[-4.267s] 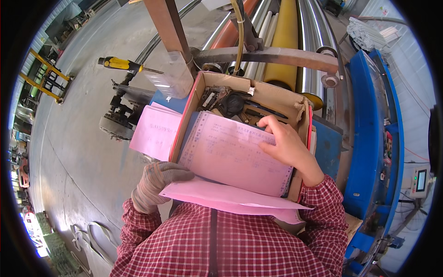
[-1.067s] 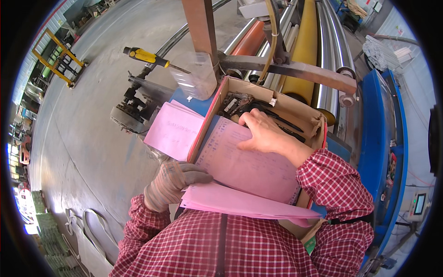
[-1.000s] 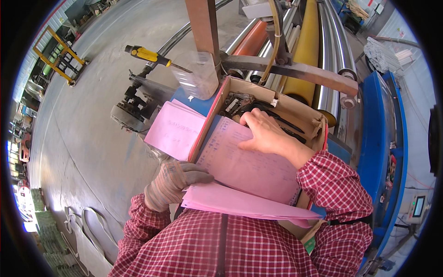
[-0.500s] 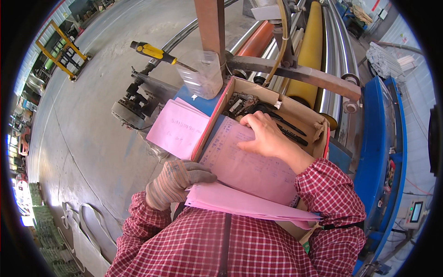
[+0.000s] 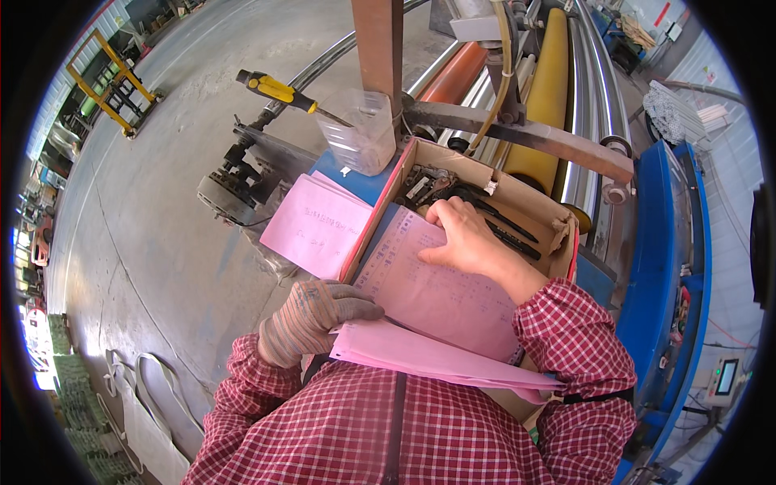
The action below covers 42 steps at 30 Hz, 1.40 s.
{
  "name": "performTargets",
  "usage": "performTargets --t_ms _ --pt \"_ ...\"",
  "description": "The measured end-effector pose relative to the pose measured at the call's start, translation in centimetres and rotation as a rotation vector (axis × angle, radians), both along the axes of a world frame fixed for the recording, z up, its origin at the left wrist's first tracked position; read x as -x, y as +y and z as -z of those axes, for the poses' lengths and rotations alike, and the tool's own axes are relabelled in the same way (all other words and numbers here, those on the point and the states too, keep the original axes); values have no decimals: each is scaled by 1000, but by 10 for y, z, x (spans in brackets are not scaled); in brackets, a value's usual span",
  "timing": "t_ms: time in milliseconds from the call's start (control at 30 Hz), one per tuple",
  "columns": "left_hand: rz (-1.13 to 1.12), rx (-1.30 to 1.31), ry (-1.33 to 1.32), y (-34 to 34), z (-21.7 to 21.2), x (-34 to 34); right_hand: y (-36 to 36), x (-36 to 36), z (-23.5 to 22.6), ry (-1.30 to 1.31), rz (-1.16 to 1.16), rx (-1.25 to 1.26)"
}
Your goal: Checking inventory records by weighing plastic bags and verifying lists in a logbook.
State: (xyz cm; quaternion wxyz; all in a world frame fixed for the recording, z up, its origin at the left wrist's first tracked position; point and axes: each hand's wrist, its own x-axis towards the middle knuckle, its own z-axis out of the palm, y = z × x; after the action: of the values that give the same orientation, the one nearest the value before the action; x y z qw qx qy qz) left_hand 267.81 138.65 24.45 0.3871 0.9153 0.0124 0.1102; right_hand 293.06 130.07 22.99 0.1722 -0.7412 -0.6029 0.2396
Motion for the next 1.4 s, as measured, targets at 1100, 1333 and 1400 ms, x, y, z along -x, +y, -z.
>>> performTargets --t_ms 1100,1333,1400 --pt "-8 -63 34 -6 -9 -4 -106 -40 -63 -33 176 139" --pt "-52 -27 61 -9 -13 -5 -98 -18 -21 -292 148 283" --pt "-47 -33 53 -9 -13 -5 -98 -19 -17 -275 137 282"
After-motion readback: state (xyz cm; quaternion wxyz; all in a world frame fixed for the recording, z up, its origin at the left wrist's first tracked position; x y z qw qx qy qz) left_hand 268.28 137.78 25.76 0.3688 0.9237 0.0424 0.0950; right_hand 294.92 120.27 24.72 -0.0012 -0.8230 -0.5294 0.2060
